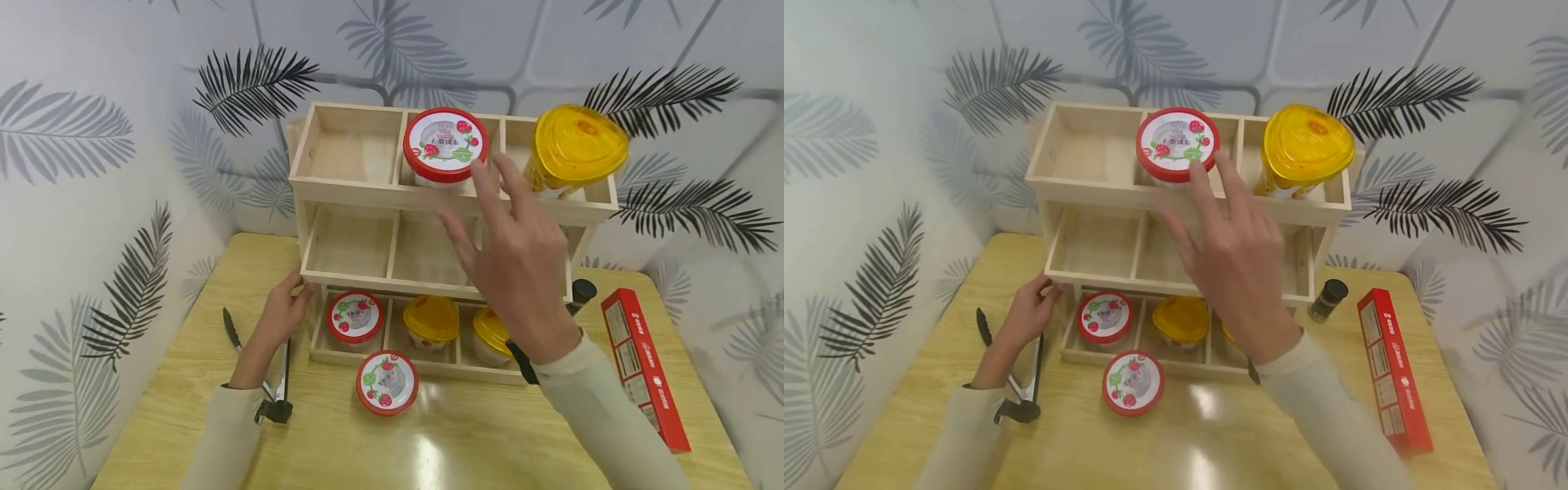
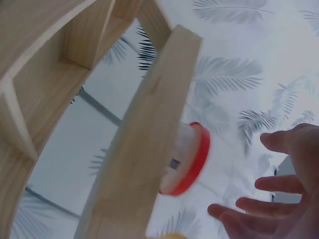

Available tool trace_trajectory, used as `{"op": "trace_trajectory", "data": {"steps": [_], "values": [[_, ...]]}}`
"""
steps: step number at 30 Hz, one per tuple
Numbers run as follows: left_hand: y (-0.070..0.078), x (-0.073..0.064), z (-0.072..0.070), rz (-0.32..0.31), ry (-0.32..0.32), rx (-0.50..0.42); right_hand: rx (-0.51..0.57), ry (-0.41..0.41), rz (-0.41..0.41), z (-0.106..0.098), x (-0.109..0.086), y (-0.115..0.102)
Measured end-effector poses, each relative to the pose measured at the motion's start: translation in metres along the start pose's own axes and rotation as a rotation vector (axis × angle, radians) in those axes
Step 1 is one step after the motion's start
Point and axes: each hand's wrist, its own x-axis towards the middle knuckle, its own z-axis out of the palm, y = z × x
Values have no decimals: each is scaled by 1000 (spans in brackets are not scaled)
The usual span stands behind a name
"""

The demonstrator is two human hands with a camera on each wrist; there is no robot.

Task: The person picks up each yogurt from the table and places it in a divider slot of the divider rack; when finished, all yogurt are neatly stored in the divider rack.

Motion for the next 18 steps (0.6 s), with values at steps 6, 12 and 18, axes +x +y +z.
{"op": "trace_trajectory", "data": {"steps": [6,12,18], "values": [[-3,-6,-2,29,30,2,213,224,98,-26,-57,23],[-3,-8,-2,14,40,4,210,213,343,-12,-141,86],[-2,-1,4,33,33,8,271,2,766,11,-207,131]]}}
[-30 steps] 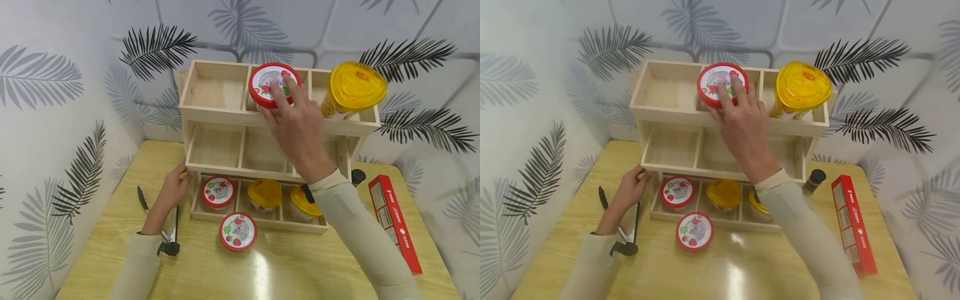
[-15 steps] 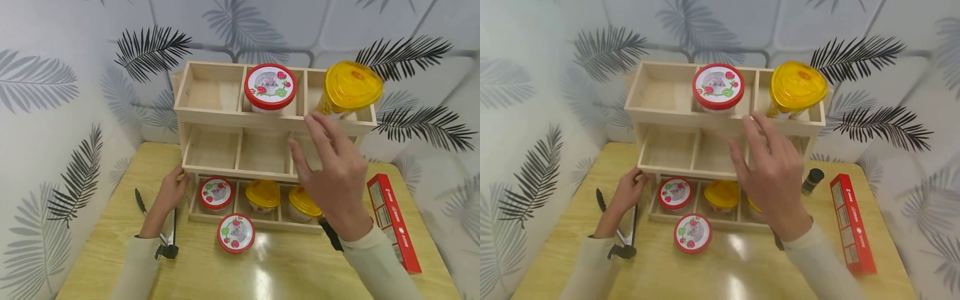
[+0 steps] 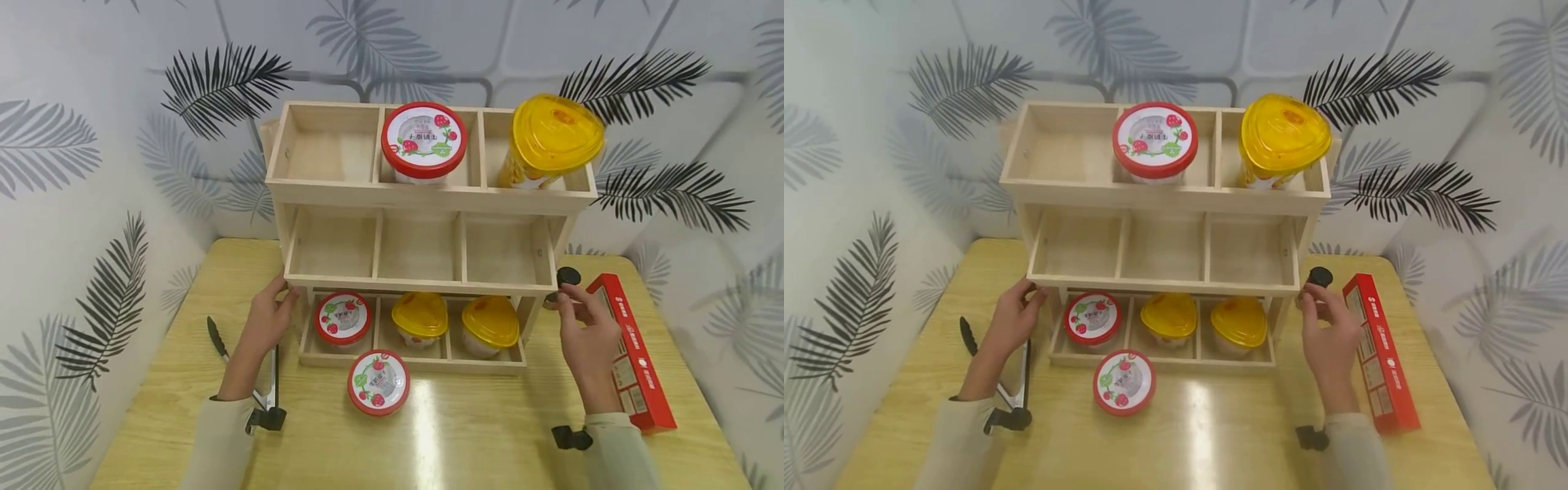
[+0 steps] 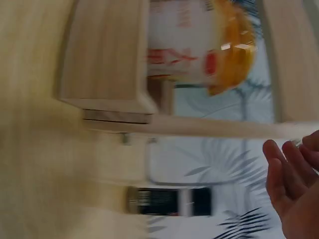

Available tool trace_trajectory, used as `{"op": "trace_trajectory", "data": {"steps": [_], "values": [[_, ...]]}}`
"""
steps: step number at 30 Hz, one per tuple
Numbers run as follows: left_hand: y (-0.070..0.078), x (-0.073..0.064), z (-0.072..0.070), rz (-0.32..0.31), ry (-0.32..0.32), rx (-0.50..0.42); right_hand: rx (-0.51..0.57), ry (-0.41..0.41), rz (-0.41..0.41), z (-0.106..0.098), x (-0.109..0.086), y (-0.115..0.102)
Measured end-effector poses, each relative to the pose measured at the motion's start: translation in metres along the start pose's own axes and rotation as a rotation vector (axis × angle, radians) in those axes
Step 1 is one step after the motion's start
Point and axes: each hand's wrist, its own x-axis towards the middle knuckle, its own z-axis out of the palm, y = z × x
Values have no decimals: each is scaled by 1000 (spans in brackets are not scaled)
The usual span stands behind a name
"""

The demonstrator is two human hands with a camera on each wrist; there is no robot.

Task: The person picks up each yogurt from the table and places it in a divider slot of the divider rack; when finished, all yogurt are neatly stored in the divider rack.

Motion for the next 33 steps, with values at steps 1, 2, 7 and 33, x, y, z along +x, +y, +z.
{"op": "trace_trajectory", "data": {"steps": [1,2,7,33], "values": [[0,0,0,4,3,-1,6,-49,70,3,-1,11],[-1,0,-1,6,8,1,10,-100,126,5,-2,19],[3,-4,4,6,54,13,52,-255,187,15,-7,44],[31,-124,99,320,-229,356,92,-187,110,27,-13,46]]}}
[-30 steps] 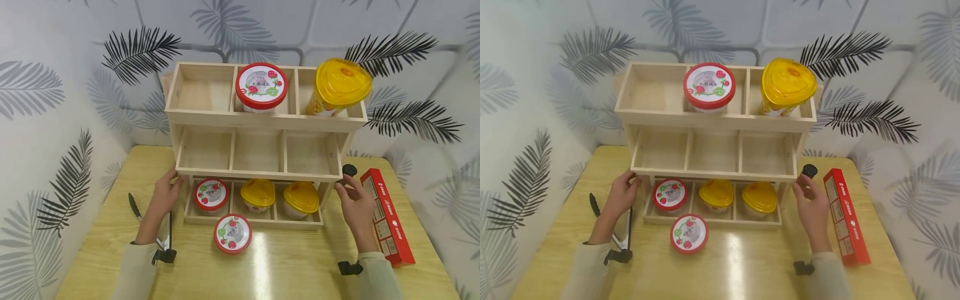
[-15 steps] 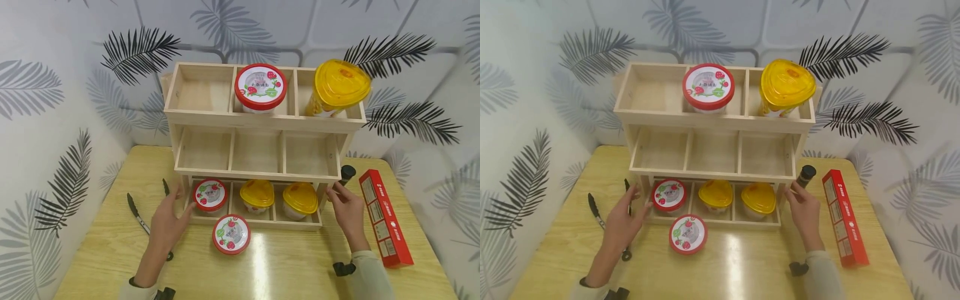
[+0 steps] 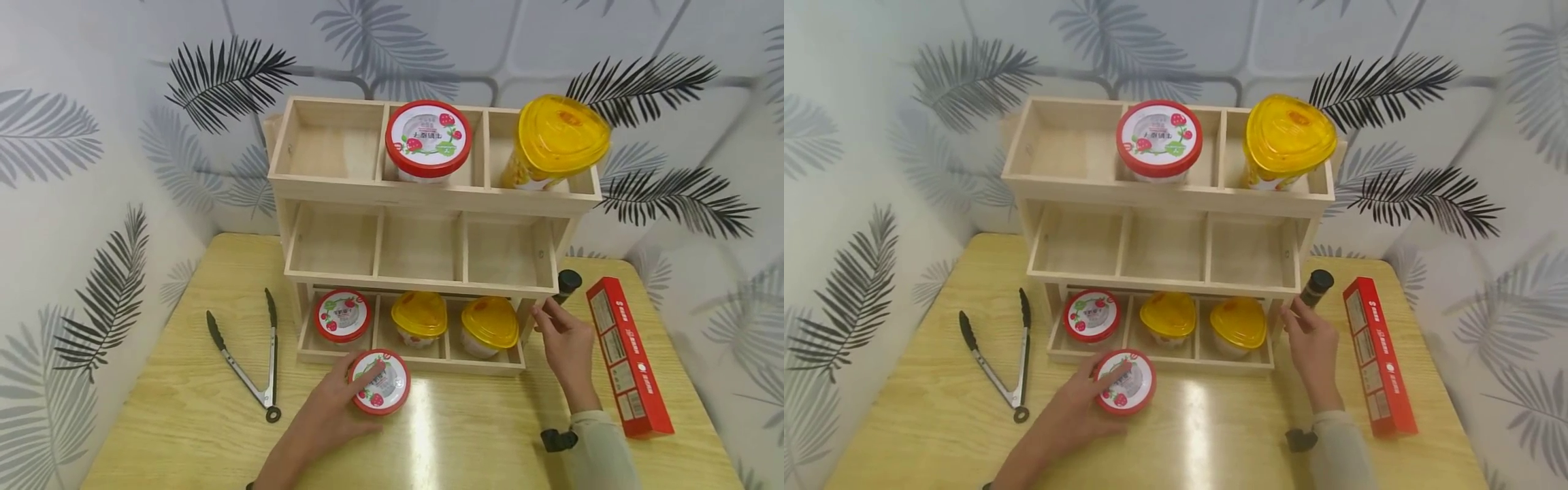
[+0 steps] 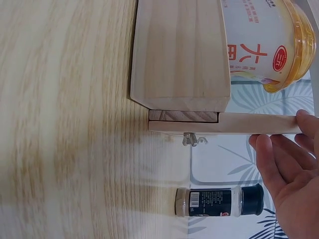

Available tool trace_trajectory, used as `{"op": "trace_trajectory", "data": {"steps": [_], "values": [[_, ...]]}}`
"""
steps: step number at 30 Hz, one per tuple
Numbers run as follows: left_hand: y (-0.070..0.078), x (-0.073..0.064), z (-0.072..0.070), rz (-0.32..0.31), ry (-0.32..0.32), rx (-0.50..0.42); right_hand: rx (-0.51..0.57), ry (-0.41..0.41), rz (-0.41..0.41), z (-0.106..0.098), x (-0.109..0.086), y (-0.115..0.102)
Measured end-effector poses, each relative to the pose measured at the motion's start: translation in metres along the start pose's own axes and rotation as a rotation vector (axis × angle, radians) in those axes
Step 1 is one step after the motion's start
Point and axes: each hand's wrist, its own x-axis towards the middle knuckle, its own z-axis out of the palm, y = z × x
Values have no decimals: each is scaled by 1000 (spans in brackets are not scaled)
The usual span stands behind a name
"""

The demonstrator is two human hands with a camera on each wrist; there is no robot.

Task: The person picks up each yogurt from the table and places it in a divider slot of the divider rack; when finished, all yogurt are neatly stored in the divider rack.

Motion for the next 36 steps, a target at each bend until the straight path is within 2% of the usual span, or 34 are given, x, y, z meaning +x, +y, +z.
{"op": "trace_trajectory", "data": {"steps": [7,13,17,19,21,24,26,29,32,34,36], "values": [[2,1,6,9,51,-57,40,16,-3,1,-1,-1],[3,1,6,96,94,-48,26,17,1,2,-1,-3],[13,7,-9,190,135,-33,11,18,11,1,-3,-5],[22,12,-24,262,176,-53,12,22,12,2,-3,-5],[32,21,-44,342,229,-103,6,30,-2,4,-2,-3],[46,38,-83,443,339,-143,-8,37,-24,6,-3,-1],[55,53,-112,483,439,-150,-32,40,-35,6,-3,-1],[67,80,-156,481,649,-134,-56,39,-25,5,-4,-2],[75,112,-193,428,849,-136,-75,39,-13,4,-4,-2],[75,133,-213,362,908,-132,-86,39,-8,4,-4,-3],[72,153,-230,291,896,-119,-95,38,-7,5,-4,-3]]}}
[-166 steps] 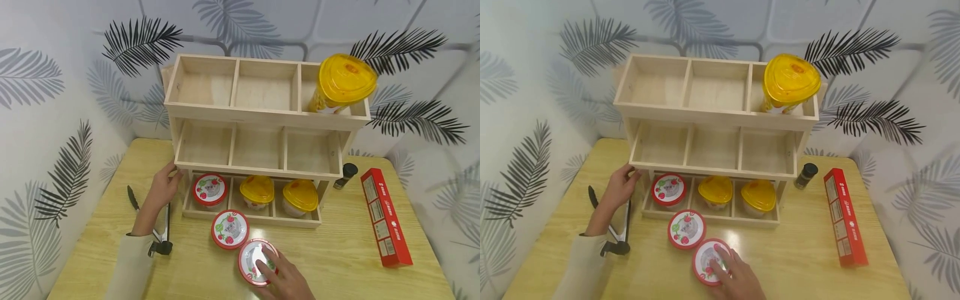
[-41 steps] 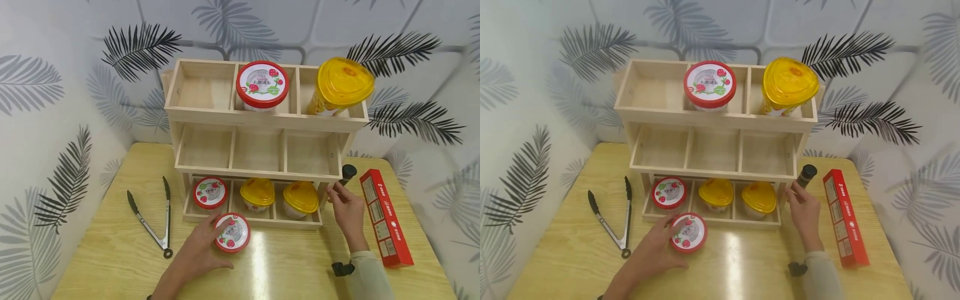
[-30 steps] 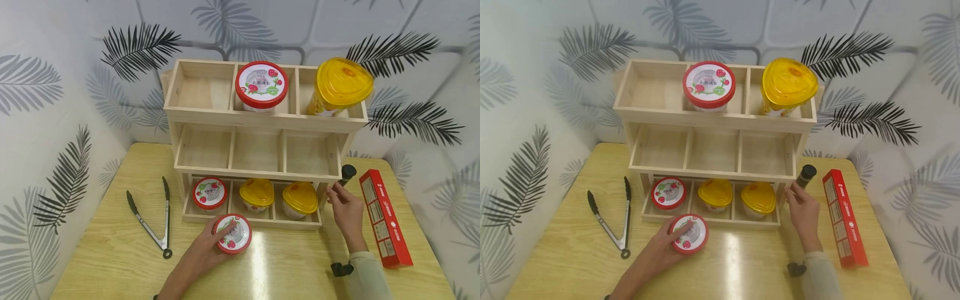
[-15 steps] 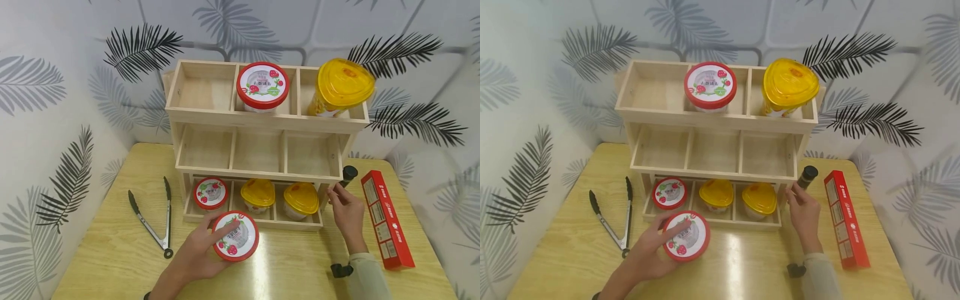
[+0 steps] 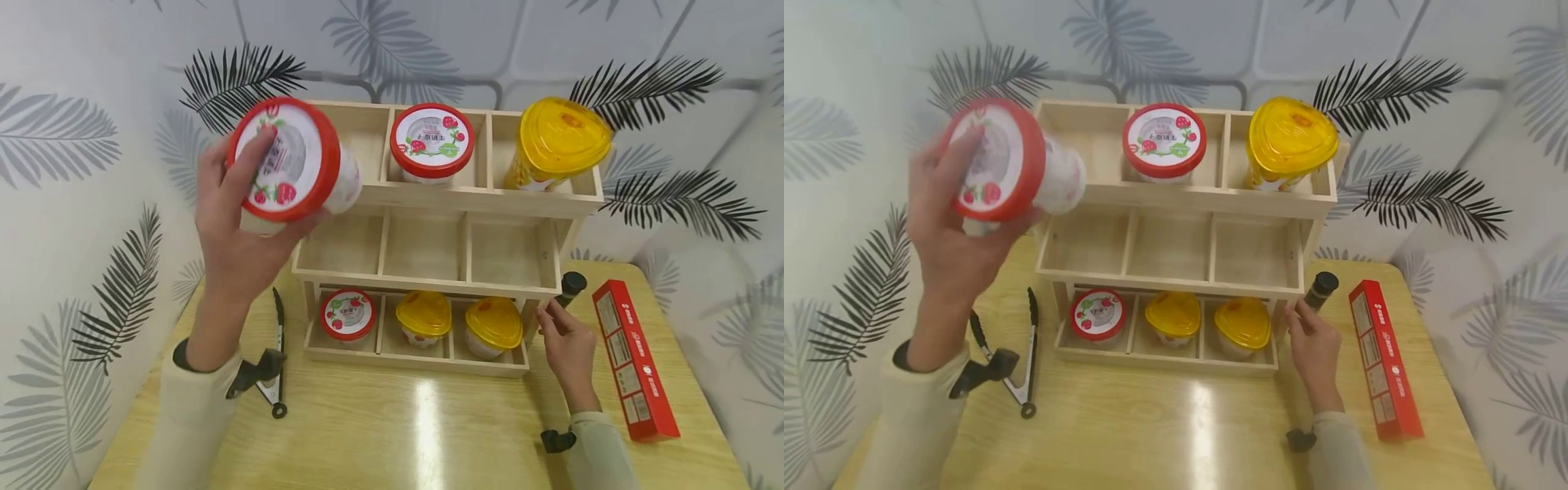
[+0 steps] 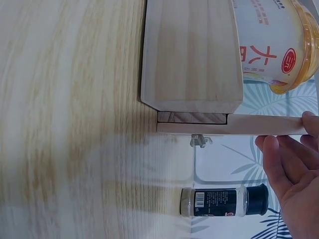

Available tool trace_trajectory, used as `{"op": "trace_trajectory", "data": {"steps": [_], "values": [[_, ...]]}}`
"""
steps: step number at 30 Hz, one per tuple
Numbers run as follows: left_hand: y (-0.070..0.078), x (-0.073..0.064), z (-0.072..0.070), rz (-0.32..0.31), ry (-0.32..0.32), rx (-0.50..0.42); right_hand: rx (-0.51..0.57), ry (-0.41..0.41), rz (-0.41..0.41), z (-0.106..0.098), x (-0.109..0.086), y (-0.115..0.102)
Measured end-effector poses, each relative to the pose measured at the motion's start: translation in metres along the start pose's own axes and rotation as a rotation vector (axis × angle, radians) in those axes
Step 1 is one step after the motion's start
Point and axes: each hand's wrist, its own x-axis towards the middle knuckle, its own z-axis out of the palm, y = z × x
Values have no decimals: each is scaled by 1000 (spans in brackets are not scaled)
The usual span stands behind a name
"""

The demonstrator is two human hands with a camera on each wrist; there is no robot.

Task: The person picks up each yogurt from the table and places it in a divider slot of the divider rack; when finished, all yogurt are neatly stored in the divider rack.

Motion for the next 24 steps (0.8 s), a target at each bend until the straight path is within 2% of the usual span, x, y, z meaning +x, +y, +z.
{"op": "trace_trajectory", "data": {"steps": [3,5,7,10,13,18,21,24], "values": [[-16,28,7,-90,-117,90,-1,-2,3,-1,0,2],[-25,41,13,-157,-221,149,5,-8,4,-1,0,3],[-32,50,18,-216,-319,188,11,-12,5,-1,1,3],[-39,56,26,-291,-422,215,17,-13,3,-2,0,2],[-44,58,34,-328,-478,227,20,-8,-6,-2,0,2],[-50,58,39,-368,-536,224,17,-3,-23,-1,1,4],[-54,57,40,-383,-580,243,12,-7,-23,-1,1,5],[-57,56,40,-372,-608,252,9,-4,-26,-2,2,4]]}}
